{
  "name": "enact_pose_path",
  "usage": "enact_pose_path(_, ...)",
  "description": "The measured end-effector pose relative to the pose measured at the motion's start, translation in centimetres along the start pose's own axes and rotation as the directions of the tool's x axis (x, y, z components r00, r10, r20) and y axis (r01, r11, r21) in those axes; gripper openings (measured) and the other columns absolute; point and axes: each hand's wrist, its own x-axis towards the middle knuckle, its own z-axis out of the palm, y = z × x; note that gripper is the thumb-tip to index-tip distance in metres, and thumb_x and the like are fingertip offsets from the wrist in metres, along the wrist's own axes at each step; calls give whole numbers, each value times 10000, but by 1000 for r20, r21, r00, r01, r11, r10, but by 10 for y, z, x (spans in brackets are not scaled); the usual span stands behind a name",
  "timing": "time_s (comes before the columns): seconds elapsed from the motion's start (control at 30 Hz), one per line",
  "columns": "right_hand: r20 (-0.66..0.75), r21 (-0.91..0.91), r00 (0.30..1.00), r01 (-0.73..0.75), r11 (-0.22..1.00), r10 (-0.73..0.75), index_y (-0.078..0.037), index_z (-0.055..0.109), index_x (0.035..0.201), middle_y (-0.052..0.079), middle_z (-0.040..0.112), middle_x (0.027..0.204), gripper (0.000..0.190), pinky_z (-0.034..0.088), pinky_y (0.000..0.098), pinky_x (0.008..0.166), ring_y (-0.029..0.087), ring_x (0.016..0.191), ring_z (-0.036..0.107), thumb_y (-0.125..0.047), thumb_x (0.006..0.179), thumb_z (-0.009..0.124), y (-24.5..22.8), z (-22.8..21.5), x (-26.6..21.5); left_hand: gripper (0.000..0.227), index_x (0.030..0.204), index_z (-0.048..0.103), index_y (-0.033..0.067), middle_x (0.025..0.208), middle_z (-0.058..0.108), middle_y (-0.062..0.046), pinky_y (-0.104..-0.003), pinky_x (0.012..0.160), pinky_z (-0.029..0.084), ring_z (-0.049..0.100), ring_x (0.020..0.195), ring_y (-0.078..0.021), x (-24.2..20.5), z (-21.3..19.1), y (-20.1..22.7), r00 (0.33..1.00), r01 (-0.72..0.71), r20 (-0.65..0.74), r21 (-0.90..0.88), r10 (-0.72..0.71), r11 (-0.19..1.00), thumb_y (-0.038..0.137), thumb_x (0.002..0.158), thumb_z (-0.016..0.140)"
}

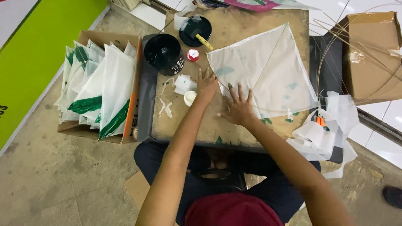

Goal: Assembling kites by applying adhesive or paint with a brush, attaching bamboo sticks, and folding paper edges.

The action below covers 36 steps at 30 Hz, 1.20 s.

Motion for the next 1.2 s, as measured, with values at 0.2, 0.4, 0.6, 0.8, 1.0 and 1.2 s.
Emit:
enact_pose_path(0.2, 57, 40, 998, 20, 999, -23, -305, 467, 1532, 78, 205, 1704, 848, 137, 715, 1186, 416, 1585, 36, -852, 893, 354, 3, 0, -40, 495, 1476, 545, 136, 1615, 421, -81, -668, 1246, 34, 214, 1552, -352, 2, 6, -1, 1000, -4, -20, -13, 4, 1000, 82, 985, 582)
enact_pose_path(0.4, -59, 213, 998, 44, 976, -32, -233, 473, 1539, 114, 230, 1691, 786, 189, 659, 1172, 431, 1571, 97, -730, 931, 462, 21, -6, -42, 476, 1459, 566, 138, 1597, 449, -87, -657, 1246, 56, 229, 1546, -358, -2, -8, -1, 1000, -20, -2, -9, 20, 1000, 61, 989, 573)
enact_pose_path(0.6, 44, 262, 999, -11, 965, 0, -275, 271, 1633, 117, 130, 1723, 956, 100, 688, 1205, 433, 1579, 13, -865, 887, 365, 15, -10, -2, 456, 1449, 576, 145, 1593, 454, -85, -662, 1241, 38, 225, 1547, -361, -1, -3, 0, 1000, -14, -6, -50, 14, 999, 62, 1001, 547)
enact_pose_path(0.8, 53, 172, 999, 2, 985, -11, -305, 258, 1627, 112, 136, 1717, 934, 57, 732, 1191, 436, 1578, 15, -851, 877, 366, 2, -3, 25, 465, 1460, 565, 140, 1607, 435, -74, -638, 1254, 32, 217, 1552, -347, -5, -14, 2, 1000, -1, 22, -10, 1, 1000, 77, 999, 545)
enact_pose_path(1.0, 66, 61, 997, 45, 997, -49, -311, 342, 1601, 90, 160, 1720, 868, 86, 726, 1193, 421, 1585, -6, -809, 893, 401, 2, -12, -2, 493, 1482, 538, 141, 1628, 397, -66, -654, 1252, 33, 207, 1555, -347, 1, -4, 0, 999, 0, 40, -11, 1, 1000, 69, 994, 548)
enact_pose_path(1.2, -23, -4, 996, 82, 997, -82, -294, 458, 1525, 102, 272, 1678, 862, 146, 721, 1185, 422, 1581, 98, -863, 886, 350, 8, 1, -56, 462, 1468, 548, 116, 1614, 418, -89, -655, 1255, 58, 220, 1548, -362, -11, -21, 3, 999, -5, 44, -19, 5, 1000, 68, 1009, 526)
